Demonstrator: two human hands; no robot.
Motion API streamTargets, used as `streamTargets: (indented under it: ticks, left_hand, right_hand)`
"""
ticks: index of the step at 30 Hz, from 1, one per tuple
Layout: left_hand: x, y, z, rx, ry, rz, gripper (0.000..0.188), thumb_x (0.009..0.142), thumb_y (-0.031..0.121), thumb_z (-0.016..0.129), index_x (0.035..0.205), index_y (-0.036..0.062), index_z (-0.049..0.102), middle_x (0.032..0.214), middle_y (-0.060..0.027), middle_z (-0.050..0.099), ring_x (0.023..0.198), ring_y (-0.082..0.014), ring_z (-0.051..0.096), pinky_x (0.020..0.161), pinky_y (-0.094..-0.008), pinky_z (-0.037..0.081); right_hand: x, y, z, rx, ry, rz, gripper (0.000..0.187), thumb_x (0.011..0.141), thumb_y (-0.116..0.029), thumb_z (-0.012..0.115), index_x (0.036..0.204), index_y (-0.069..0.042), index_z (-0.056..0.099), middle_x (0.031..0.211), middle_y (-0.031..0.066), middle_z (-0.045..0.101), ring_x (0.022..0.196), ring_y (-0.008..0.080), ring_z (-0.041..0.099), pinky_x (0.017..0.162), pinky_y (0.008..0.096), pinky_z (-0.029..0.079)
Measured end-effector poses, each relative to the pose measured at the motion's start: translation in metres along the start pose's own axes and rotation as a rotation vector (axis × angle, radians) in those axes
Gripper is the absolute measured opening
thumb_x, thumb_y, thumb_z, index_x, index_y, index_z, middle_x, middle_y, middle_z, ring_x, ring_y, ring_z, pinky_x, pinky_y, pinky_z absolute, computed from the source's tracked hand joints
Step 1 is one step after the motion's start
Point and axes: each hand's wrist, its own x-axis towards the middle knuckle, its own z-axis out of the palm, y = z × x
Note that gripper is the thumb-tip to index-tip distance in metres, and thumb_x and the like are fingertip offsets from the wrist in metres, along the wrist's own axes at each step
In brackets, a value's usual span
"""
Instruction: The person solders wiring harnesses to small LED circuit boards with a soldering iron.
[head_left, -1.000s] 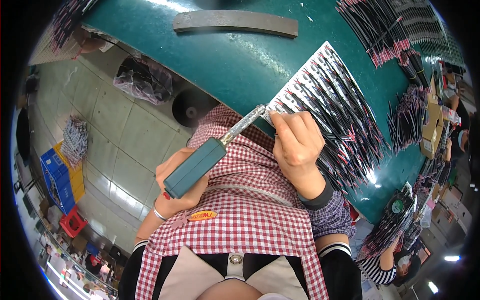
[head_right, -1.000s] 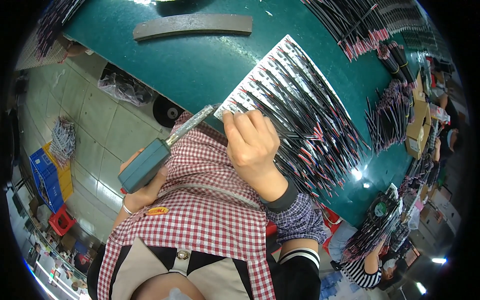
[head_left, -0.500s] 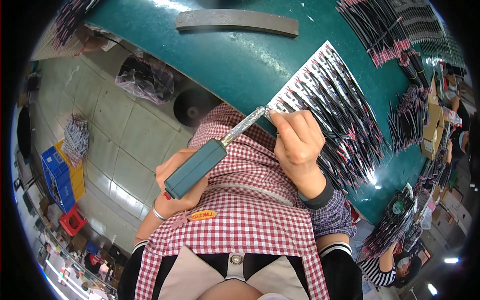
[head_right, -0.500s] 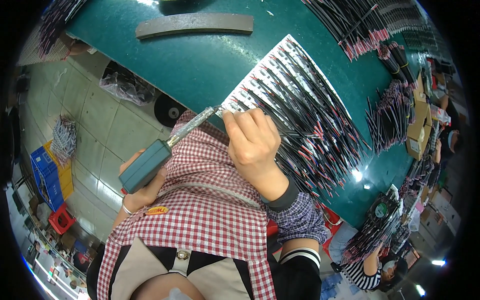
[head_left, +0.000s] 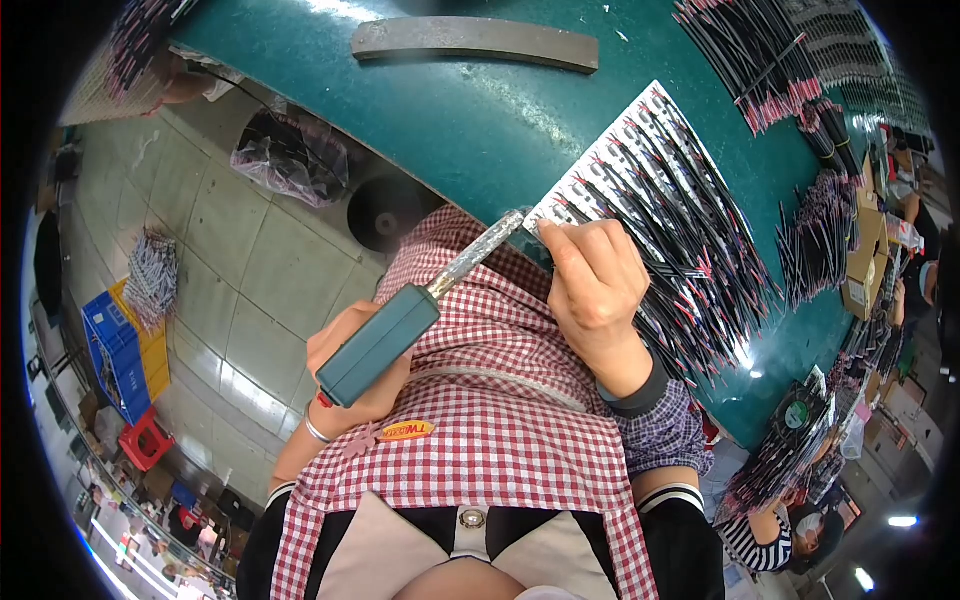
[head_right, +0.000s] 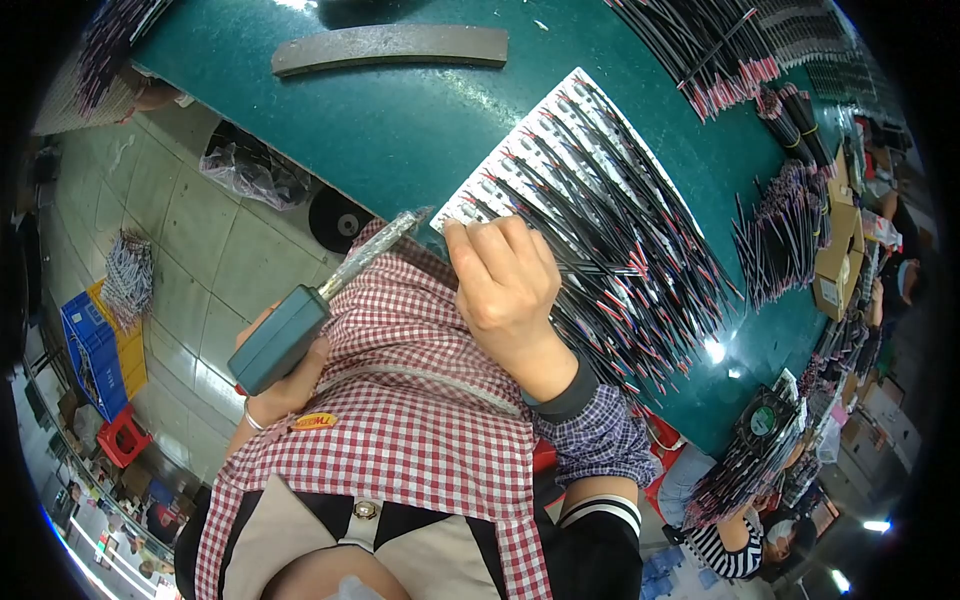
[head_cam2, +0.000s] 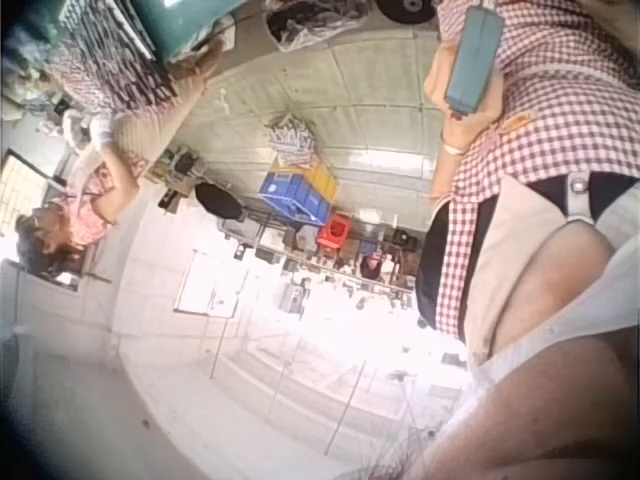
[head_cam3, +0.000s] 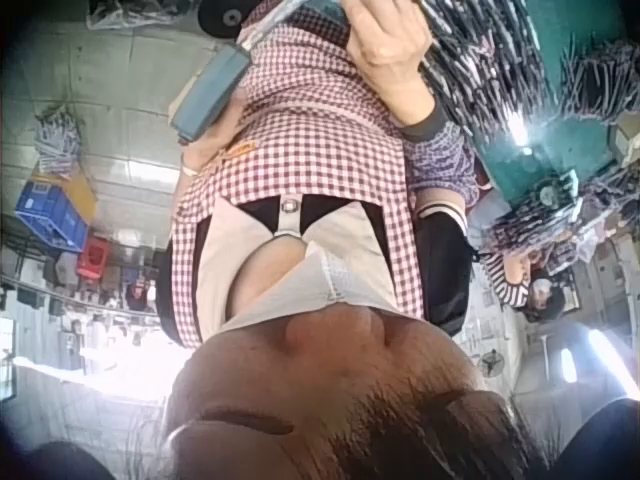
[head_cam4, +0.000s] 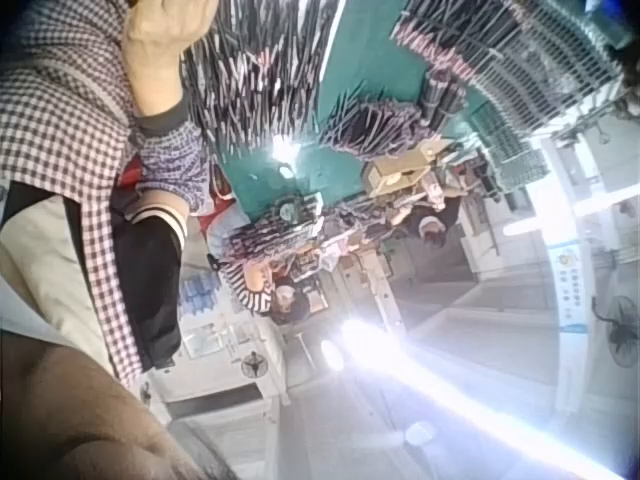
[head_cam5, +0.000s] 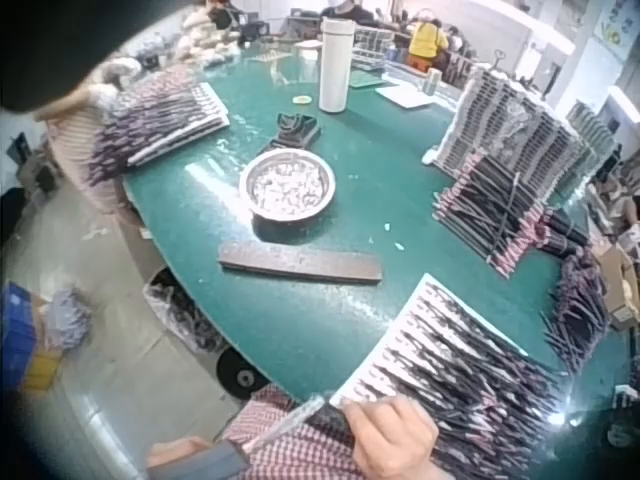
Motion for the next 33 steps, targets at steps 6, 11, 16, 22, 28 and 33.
streamTargets:
  ticks: [6,11,16,22,28,33]
  left_hand:
    - [-0.0009,0.0012,-0.0003,0.024,0.009,0.031,0.027,0.075,0.003,0.072,0.1,-0.0031,0.066,0.085,-0.0121,0.065,0.071,-0.022,0.064,0.065,-0.0292,0.049]
    - [0.0024,0.0019,0.0015,0.017,0.011,0.045,0.023,0.072,0.0,0.071,0.094,-0.0039,0.066,0.08,-0.0131,0.062,0.065,-0.0229,0.062,0.06,-0.0299,0.048]
    - [0.0033,0.0005,0.003,0.003,-0.001,0.045,0.02,0.07,-0.002,0.07,0.09,-0.0044,0.066,0.077,-0.0125,0.06,0.061,-0.0229,0.06,0.056,-0.0305,0.047]
    - [0.0009,0.0018,0.0022,0.001,0.004,0.022,0.02,0.066,-0.004,0.07,0.085,-0.0046,0.064,0.078,-0.013,0.061,0.064,-0.0245,0.062,0.057,-0.0304,0.05]
    - [-0.0002,0.0055,0.0012,-0.012,0.049,-0.044,0.021,0.063,-0.006,0.07,0.083,-0.0056,0.065,0.08,-0.0148,0.063,0.067,-0.027,0.066,0.059,-0.0311,0.054]
    - [0.0052,0.0069,0.0024,-0.005,0.045,-0.011,0.021,0.063,-0.007,0.068,0.084,-0.0054,0.066,0.082,-0.0157,0.065,0.069,-0.0272,0.067,0.06,-0.0312,0.054]
  right_hand:
    - [0.003,-0.0047,-0.0055,0.018,-0.033,0.041,0.034,0.062,0.011,0.064,0.093,0.0,0.071,0.078,0.007,0.06,0.068,0.0229,0.059,0.059,0.0326,0.047]
    - [0.0037,-0.0043,-0.005,0.018,-0.033,0.039,0.034,0.062,0.01,0.065,0.093,0.001,0.071,0.078,0.007,0.06,0.068,0.0231,0.059,0.058,0.0327,0.047]
    - [0.0035,-0.0041,-0.0038,-0.001,-0.042,0.023,0.032,0.063,0.008,0.065,0.094,0.0,0.071,0.079,0.0068,0.061,0.069,0.023,0.059,0.059,0.0331,0.047]
    - [0.0026,-0.0044,-0.0035,-0.022,-0.052,0.01,0.032,0.064,0.006,0.065,0.094,0.0,0.071,0.08,0.0063,0.061,0.07,0.0225,0.059,0.059,0.0331,0.047]
    - [0.0023,-0.0049,-0.0026,-0.017,-0.045,0.013,0.031,0.064,0.005,0.065,0.094,0.0,0.071,0.079,0.006,0.06,0.07,0.0222,0.058,0.058,0.0331,0.046]
    - [0.0017,-0.0059,-0.001,-0.026,-0.045,0.022,0.03,0.065,0.006,0.066,0.094,-0.001,0.071,0.078,0.0059,0.059,0.068,0.0219,0.057,0.057,0.0331,0.046]
